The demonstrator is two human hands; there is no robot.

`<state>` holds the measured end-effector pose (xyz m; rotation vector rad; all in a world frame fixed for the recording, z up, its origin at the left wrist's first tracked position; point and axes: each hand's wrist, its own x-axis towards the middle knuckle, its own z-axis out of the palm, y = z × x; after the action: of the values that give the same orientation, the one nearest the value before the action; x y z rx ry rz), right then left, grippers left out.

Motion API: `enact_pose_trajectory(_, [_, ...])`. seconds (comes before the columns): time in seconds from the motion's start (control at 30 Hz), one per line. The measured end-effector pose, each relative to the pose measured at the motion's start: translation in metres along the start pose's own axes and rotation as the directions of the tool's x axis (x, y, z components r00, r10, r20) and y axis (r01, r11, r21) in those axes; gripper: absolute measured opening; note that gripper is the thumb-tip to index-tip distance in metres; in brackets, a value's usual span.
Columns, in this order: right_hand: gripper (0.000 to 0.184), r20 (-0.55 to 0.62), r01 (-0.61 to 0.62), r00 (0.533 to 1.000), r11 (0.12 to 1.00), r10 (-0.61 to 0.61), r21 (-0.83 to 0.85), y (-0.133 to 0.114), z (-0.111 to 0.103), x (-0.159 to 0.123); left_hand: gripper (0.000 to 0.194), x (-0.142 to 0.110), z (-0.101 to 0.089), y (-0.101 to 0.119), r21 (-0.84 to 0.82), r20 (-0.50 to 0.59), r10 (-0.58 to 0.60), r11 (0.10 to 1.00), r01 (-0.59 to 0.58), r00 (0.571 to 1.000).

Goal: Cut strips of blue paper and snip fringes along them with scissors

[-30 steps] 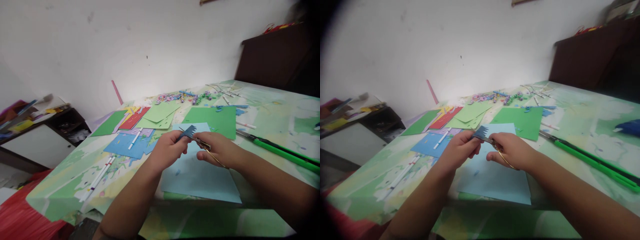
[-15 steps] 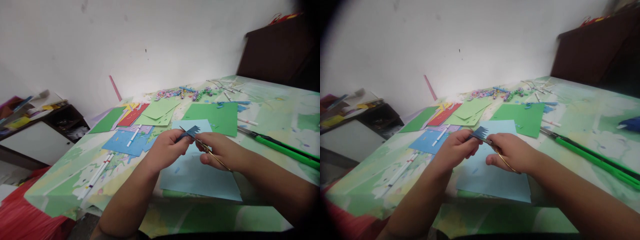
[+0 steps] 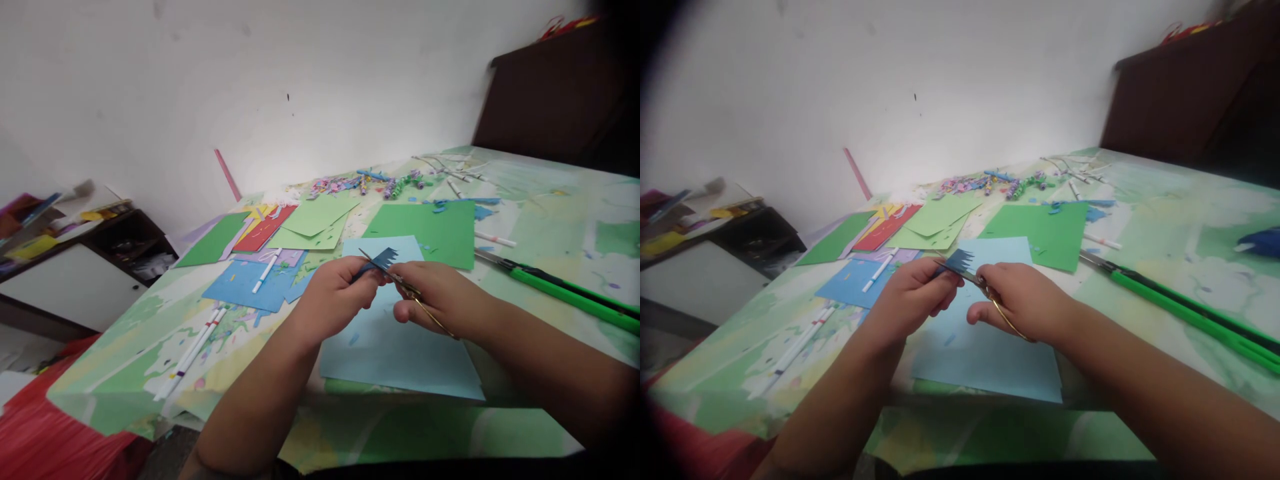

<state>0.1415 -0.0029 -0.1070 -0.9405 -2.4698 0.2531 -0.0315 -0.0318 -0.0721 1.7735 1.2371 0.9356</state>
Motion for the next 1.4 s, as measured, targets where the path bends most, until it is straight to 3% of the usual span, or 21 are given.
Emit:
enact_pose_trajectory(0.17, [0.053,-0.003,-0.016,1.0,0.999,0.016,-0.044,0.0038,0.0003,0.001,0.014,0.0024,0.0,-0.0022,-0.162,0.066,-0.056,0.985,0.066,0.996])
enact_pose_trajectory(0.33, [0.047,-0.007,-0.018,1.0,0.999,0.018,-0.029,0.0055,-0.0009,0.0027,0.017,0.005,-0.0007,-0.0042,-0.263,0.106,-0.017,0.964,0.044,0.994])
enact_pose_trajectory(0.5, [0.043,0.028,0.001,1.0,1.0,-0.001,0.007,0.005,-0.0025,0.0022,0.017,0.0033,-0.0008,-0.003,-0.137,-0.001,0.021,0.99,-0.021,1.0])
enact_pose_trajectory(0.63, [0.043,0.036,0.003,0.999,0.999,-0.004,0.043,0.0036,-0.0035,0.0014,0.021,0.0007,-0.0005,-0.0007,-0.041,-0.018,0.022,0.999,-0.023,1.0])
enact_pose_trajectory(0.8, [0.059,0.026,0.014,1.0,0.998,-0.015,0.06,0.0014,-0.0038,0.0008,0.023,-0.0018,0.0006,0.0006,0.103,-0.048,0.078,0.992,-0.073,0.996])
enact_pose_trajectory(0.97, [0.071,0.004,0.022,1.0,1.0,-0.022,0.013,0.0006,-0.0027,0.0002,0.021,-0.0034,0.0014,0.0012,0.135,-0.037,0.093,0.987,-0.087,0.995])
enact_pose_trajectory(1.2, [0.069,-0.019,-0.007,1.0,0.995,0.005,-0.097,0.0001,-0.002,-0.0002,0.015,-0.0024,0.0016,-0.0017,-0.041,0.013,0.006,0.999,-0.005,1.0])
enact_pose_trajectory(1.4, [0.069,-0.032,-0.027,0.999,0.995,0.024,-0.096,0.0003,-0.0049,-0.0009,0.013,-0.0026,0.0015,-0.0044,-0.173,0.052,0.029,0.985,-0.02,0.998])
